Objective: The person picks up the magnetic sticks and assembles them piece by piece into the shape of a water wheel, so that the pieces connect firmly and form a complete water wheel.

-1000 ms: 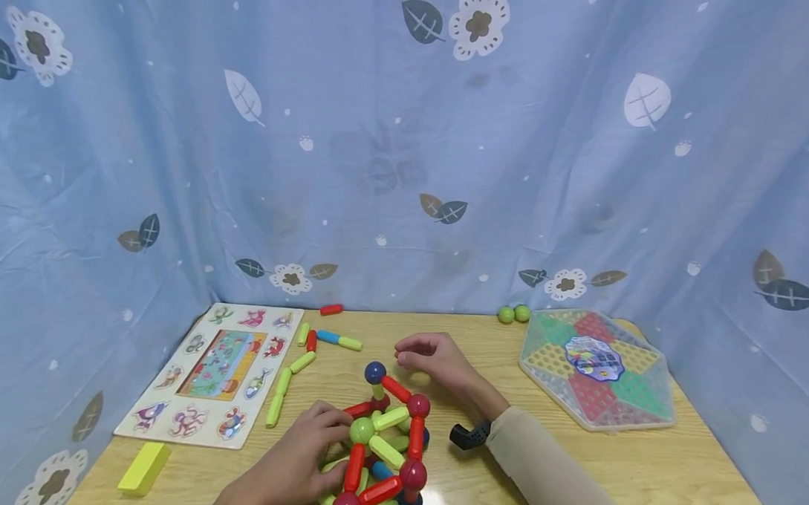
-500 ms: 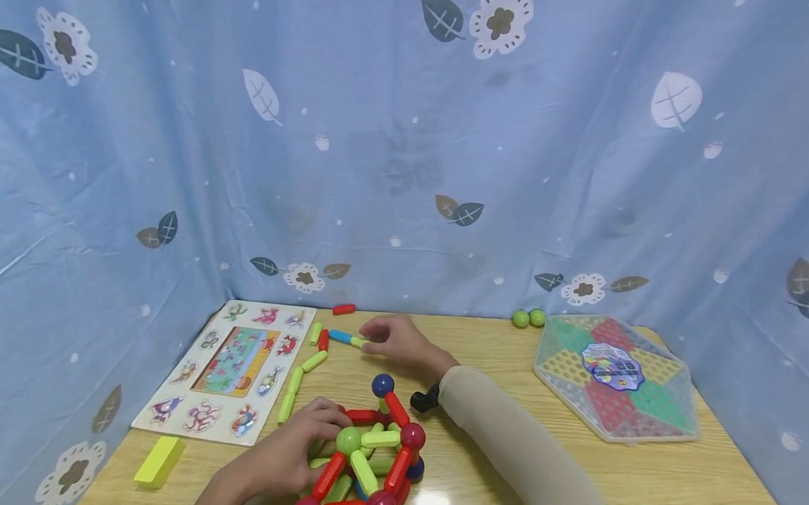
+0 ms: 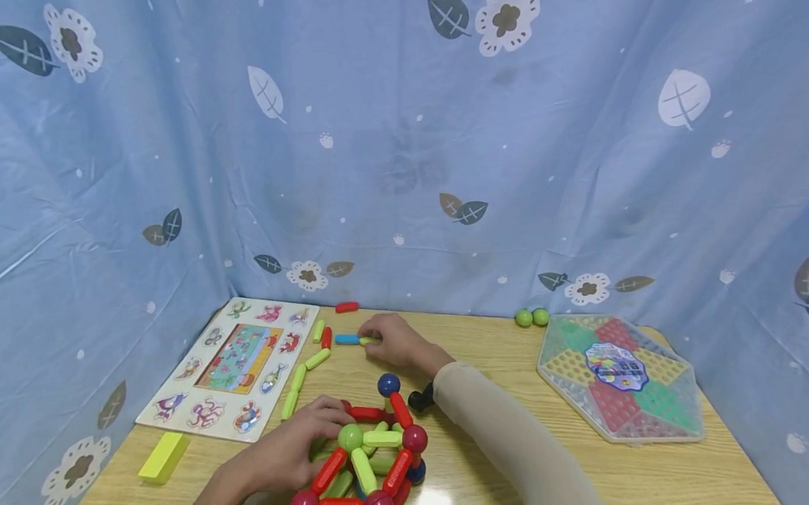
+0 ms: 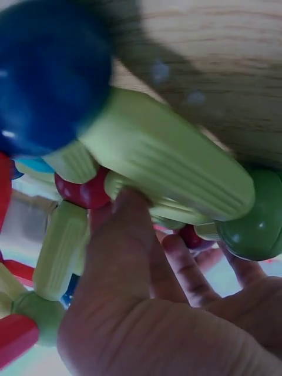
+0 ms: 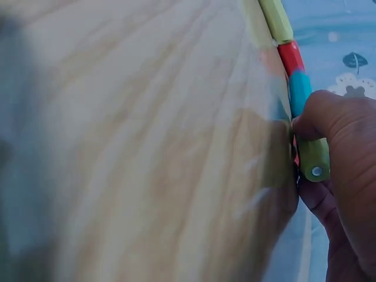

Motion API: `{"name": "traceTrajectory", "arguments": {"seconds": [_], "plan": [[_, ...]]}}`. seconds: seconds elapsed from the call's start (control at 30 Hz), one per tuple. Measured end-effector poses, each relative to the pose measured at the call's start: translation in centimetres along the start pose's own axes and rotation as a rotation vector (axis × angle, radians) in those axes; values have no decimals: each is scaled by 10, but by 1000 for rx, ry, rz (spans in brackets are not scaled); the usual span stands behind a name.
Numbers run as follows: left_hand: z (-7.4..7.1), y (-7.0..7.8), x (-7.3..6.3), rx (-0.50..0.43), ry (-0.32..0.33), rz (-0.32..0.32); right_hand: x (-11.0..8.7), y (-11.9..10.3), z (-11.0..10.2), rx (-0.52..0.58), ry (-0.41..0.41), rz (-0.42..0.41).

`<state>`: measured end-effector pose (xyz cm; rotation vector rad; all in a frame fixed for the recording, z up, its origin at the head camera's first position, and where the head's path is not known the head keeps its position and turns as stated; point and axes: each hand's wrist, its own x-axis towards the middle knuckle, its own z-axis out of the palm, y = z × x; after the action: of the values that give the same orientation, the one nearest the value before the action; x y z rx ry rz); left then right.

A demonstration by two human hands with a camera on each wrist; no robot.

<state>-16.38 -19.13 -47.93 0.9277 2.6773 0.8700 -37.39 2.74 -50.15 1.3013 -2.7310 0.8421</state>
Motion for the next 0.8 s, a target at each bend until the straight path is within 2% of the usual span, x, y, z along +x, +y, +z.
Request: {"name": "traceTrajectory", "arguments": {"seconds": [0.27, 0.6, 0.8], "plan": [[3, 3, 9, -21, -5, 25, -18, 5, -2, 23, 34, 7], [7, 3, 15, -58, -5, 57, -48, 9, -1, 128, 126, 59], [9, 2, 16, -61, 2, 65, -57, 10, -1, 66, 133, 34]]}}
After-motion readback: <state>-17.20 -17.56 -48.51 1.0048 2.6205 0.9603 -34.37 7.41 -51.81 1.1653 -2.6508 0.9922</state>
